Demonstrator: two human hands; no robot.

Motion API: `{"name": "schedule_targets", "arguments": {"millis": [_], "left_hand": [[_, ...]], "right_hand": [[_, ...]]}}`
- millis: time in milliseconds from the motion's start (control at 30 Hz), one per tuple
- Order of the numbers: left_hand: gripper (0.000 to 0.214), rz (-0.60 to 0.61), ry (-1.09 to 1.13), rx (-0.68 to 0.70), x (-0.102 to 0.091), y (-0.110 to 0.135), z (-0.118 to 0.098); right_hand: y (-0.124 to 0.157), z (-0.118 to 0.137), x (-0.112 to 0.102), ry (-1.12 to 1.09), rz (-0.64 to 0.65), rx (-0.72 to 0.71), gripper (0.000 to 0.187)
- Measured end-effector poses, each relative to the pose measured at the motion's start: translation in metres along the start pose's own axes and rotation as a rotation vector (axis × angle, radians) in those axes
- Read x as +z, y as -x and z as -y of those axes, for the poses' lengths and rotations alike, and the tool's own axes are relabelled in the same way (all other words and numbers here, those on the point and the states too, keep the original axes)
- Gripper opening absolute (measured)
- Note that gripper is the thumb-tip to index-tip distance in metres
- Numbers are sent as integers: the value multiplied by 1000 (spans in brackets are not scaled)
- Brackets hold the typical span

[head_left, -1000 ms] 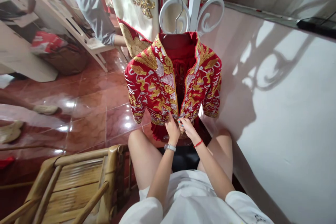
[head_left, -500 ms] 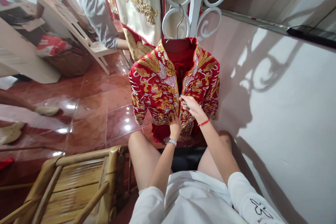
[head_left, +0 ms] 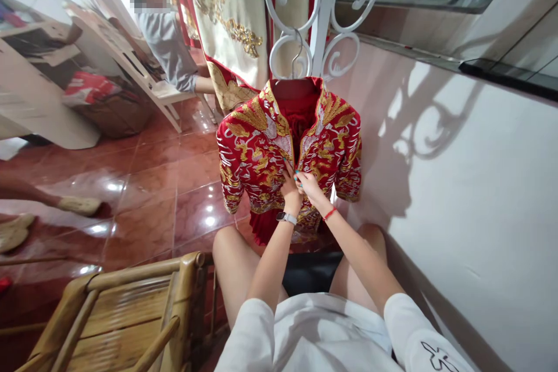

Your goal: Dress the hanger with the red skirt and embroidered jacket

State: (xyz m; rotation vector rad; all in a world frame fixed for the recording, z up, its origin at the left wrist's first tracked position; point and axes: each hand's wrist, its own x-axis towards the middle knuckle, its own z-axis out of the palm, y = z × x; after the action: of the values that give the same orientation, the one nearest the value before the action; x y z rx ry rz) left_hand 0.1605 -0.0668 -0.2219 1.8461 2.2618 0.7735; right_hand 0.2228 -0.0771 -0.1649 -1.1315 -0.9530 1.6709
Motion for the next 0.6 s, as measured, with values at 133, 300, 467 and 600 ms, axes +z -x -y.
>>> {"name": "schedule_targets", "arguments": {"millis": [133, 300, 467, 600], "left_hand": [[62, 29, -14, -22, 5, -5, 1], [62, 12, 6, -28, 7, -10, -3], [59, 64, 79, 61, -14, -1, 8], [40, -34, 255, 194, -78, -5, 57]], "right_hand": [[-14, 47, 4, -47, 48, 113, 31], [-36, 135, 29, 27, 70, 0, 30], [-31, 149, 29, 328, 38, -237, 31], [-32, 149, -54, 723, -311, -699, 17]]}}
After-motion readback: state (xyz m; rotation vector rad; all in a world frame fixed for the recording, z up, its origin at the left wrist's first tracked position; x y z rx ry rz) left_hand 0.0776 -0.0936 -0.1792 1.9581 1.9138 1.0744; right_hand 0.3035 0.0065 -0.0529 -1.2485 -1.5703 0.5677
